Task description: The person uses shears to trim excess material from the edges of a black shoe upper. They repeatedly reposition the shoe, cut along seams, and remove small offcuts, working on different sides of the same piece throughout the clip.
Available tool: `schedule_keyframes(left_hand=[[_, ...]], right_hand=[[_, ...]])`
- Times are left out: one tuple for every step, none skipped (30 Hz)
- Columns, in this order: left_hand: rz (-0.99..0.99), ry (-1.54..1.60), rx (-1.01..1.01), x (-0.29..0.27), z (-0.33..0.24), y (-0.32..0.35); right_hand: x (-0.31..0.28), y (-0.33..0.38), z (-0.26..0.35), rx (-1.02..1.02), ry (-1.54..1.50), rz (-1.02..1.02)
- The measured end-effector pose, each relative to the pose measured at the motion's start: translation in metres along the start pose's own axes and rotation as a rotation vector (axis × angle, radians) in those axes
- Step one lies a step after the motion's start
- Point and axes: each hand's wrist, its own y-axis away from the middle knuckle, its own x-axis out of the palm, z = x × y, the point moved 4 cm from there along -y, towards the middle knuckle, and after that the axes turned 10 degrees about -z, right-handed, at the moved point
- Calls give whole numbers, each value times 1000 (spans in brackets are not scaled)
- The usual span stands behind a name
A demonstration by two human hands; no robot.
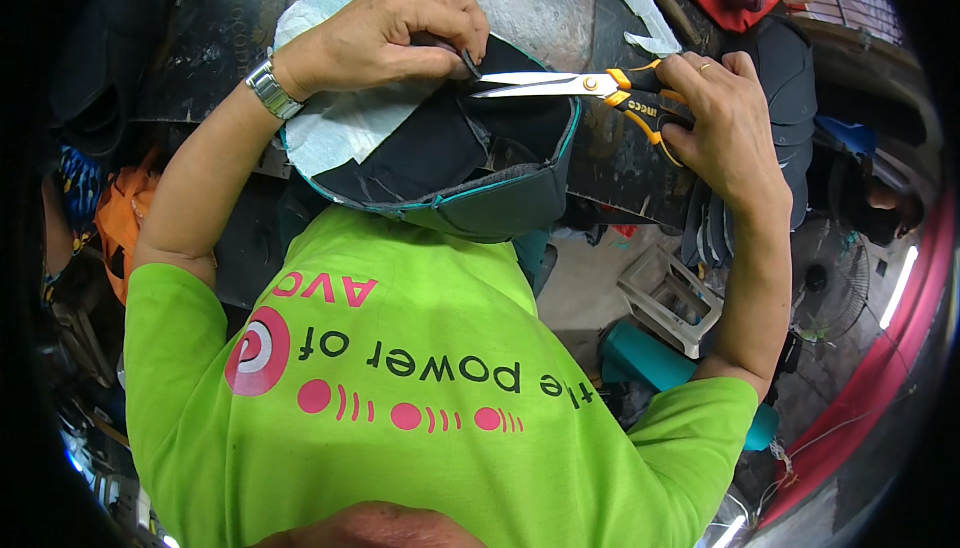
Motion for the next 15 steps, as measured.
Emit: schedule_keyframes(left_hand=[[9,14,-8,0,1,0],[17,25,-13,0,1,0],[14,66,-18,-1,2,0],[10,105,-22,-2,2,0],[8,139,-37,-2,4,-1],[6,151,-42,-3,4,-1],[3,159,-58,-3,5,0],[-2,161,-75,-4,6,-1],[1,161,-56,-4,6,-1],[1,157,-38,-4,5,-1],[2,148,-35,-3,5,-1],[-7,157,-33,-4,5,-1],[-13,161,-46,-4,5,0],[-19,167,-59,-4,5,0],[-25,147,-45,-4,4,0]], right_hand=[[-1,-2,0,4,16,7],[-5,-3,2,-15,19,-9],[-9,-5,3,-25,32,-20],[-16,-8,4,-36,45,-32],[-23,-12,4,-48,61,-28],[-30,-15,4,-62,96,-19],[-37,-18,6,-75,144,-17],[-42,-20,7,-70,146,19],[-46,-23,9,-90,160,14],[-49,-26,12,-111,175,9],[-53,-29,13,-133,205,2],[-57,-33,10,-79,224,67],[-59,-36,11,-105,210,78],[-60,-40,11,-128,211,87],[-59,-43,11,-151,213,96]])
